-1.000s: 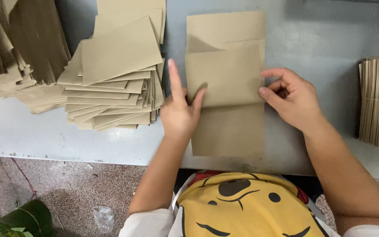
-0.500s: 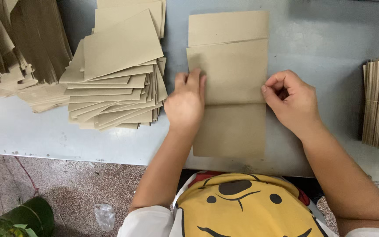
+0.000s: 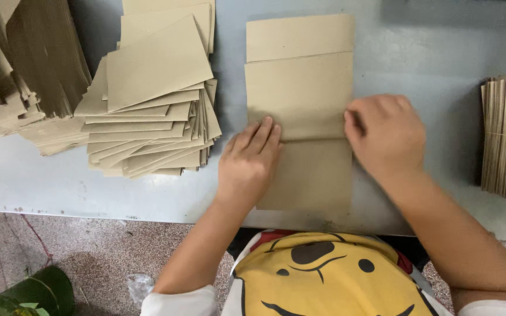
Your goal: The person folds brown paper sheets in half at a workbench, pressing the crease flat by hand, then places each folded sheet onto a growing stack on the left. They take a new flat sheet from the pile and repeat the folding cycle throughout the episode.
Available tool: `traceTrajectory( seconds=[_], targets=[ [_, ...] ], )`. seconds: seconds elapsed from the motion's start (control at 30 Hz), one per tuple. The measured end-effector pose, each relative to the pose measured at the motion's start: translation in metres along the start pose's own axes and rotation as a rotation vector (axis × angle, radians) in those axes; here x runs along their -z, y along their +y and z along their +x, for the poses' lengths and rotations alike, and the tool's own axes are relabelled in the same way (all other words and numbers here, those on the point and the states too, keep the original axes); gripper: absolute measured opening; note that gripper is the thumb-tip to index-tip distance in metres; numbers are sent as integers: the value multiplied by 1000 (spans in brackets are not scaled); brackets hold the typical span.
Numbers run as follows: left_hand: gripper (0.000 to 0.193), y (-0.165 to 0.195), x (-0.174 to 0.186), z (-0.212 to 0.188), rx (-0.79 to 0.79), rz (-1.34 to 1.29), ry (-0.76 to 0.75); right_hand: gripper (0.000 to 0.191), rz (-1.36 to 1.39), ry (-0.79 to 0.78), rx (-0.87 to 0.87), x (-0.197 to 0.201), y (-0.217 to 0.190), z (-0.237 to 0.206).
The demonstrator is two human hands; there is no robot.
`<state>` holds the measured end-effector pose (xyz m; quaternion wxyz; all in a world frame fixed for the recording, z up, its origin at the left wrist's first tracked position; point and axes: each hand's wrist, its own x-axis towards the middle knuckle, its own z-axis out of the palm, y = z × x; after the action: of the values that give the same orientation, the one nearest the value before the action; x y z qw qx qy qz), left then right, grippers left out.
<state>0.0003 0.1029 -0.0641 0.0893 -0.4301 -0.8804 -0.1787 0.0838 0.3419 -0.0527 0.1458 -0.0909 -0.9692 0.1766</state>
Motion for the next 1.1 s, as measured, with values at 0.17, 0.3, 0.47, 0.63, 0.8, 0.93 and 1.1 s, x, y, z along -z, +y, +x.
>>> traceTrajectory(
  seconds=[0.17,0.3,0.47,0.63,0.8,0.93,1.1],
  targets=[
    [52,6,-3,-11,-32,166,-184,37,-110,-149,502,-11,-43,-2],
    [66,-2,3,-23,-21,56,-265,41,-116,-160,439,-6,-35,-16],
    [70,-13,18,-30,-56,17,-302,36,-207,-104,419,6,5,-40],
    [37,-8,12,-4,-131,268,-215,18,-266,-91,244,14,7,-48],
    [37,-21,14,30,-243,193,-400,31,-162,-219,306,31,-11,-53],
    [21,-27,14,44,-372,205,-345,57,106,-368,426,20,-36,-68],
    [16,-15,10,44,-437,412,-312,65,96,-336,394,11,-41,-77]
  ],
)
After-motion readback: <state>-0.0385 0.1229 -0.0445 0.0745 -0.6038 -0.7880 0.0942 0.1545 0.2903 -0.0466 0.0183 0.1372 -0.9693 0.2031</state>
